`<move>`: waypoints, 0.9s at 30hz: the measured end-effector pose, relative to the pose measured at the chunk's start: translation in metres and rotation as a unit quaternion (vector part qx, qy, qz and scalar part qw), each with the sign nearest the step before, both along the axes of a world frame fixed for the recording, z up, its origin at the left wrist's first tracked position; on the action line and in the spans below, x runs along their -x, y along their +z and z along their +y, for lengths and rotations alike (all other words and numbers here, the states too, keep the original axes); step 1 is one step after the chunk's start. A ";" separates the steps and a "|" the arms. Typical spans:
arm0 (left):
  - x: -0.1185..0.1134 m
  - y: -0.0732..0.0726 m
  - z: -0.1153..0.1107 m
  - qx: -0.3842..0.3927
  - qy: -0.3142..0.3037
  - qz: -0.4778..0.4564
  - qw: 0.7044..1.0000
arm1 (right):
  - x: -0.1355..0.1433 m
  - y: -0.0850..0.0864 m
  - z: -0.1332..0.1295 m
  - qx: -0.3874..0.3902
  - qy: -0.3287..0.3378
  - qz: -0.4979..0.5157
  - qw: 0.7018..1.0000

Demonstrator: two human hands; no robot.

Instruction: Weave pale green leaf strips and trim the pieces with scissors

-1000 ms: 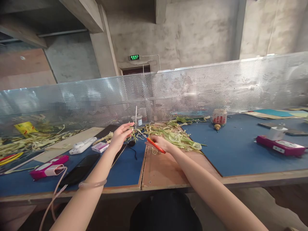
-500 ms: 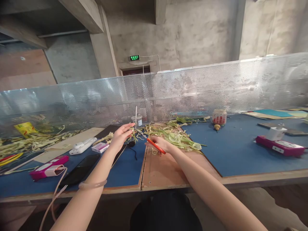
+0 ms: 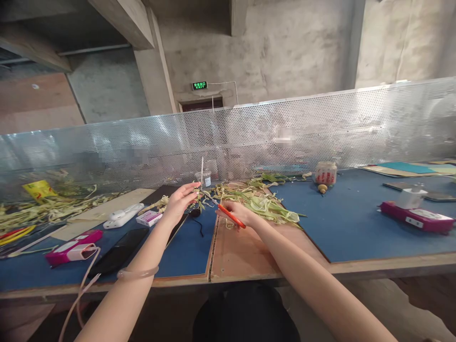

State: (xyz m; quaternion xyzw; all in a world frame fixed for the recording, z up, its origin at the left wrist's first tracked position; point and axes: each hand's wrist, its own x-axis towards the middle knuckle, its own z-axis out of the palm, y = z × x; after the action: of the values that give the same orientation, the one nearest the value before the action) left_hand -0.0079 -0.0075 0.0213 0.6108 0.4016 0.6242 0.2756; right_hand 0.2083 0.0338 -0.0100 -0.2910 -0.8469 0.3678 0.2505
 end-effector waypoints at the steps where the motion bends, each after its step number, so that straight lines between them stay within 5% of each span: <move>1: 0.000 0.000 0.000 -0.002 0.000 -0.001 1.000 | 0.000 0.000 0.000 0.002 0.002 0.001 1.000; 10: 0.002 -0.002 0.002 -0.005 -0.004 -0.004 1.000 | 0.003 -0.004 0.003 -0.052 -0.006 0.012 0.999; 27: -0.007 0.001 -0.007 -0.020 0.035 -0.016 0.999 | 0.000 0.001 -0.004 0.017 -0.021 0.002 1.000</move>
State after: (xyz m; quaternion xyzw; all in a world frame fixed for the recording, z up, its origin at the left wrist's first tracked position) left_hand -0.0008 -0.0145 0.0223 0.5913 0.4060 0.6512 0.2479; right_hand 0.2082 0.0298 -0.0091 -0.3125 -0.8338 0.3771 0.2548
